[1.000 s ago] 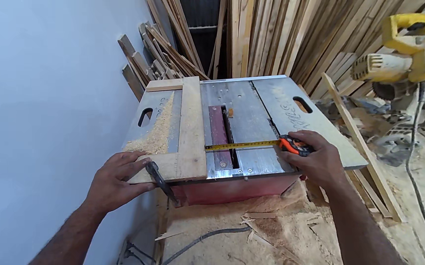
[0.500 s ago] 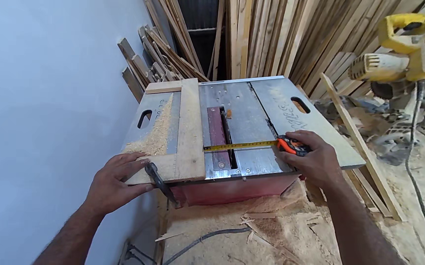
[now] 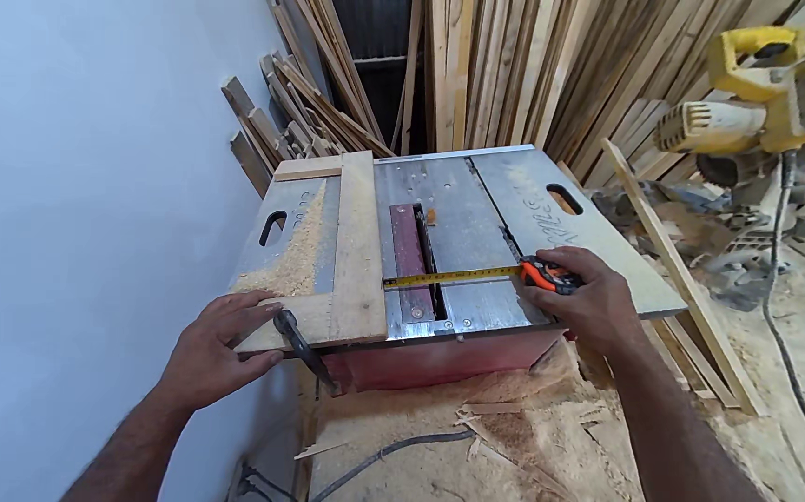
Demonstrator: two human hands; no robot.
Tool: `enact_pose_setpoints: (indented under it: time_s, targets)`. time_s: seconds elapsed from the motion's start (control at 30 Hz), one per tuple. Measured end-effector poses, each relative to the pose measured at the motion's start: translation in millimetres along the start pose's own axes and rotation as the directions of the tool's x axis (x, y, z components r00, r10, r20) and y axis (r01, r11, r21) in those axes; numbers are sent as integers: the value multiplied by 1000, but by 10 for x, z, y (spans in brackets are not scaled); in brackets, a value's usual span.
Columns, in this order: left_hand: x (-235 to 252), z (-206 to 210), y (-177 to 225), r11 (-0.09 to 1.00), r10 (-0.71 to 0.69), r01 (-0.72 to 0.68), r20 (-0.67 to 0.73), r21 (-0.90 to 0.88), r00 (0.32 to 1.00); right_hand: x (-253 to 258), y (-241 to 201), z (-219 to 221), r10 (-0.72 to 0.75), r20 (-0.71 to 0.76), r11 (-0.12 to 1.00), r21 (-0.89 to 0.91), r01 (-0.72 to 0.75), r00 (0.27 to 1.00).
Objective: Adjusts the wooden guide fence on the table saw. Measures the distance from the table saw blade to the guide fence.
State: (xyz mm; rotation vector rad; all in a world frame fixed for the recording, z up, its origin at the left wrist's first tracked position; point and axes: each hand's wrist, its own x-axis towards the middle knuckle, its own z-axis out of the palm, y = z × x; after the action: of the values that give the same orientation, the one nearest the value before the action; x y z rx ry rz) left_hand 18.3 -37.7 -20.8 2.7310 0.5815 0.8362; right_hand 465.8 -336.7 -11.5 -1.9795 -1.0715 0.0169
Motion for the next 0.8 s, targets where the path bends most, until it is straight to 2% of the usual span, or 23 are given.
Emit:
enact_pose_setpoints:
  time_s: [0.33, 0.8]
  targets:
    - [2, -53, -31, 1000, 0, 1, 75, -20, 997, -5, -11, 1, 13, -1, 1000, 22, -13, 1000]
    - [4, -47, -6, 998, -55, 54, 70, 9, 996, 1, -4, 5, 3, -1, 1000, 12, -3, 1000]
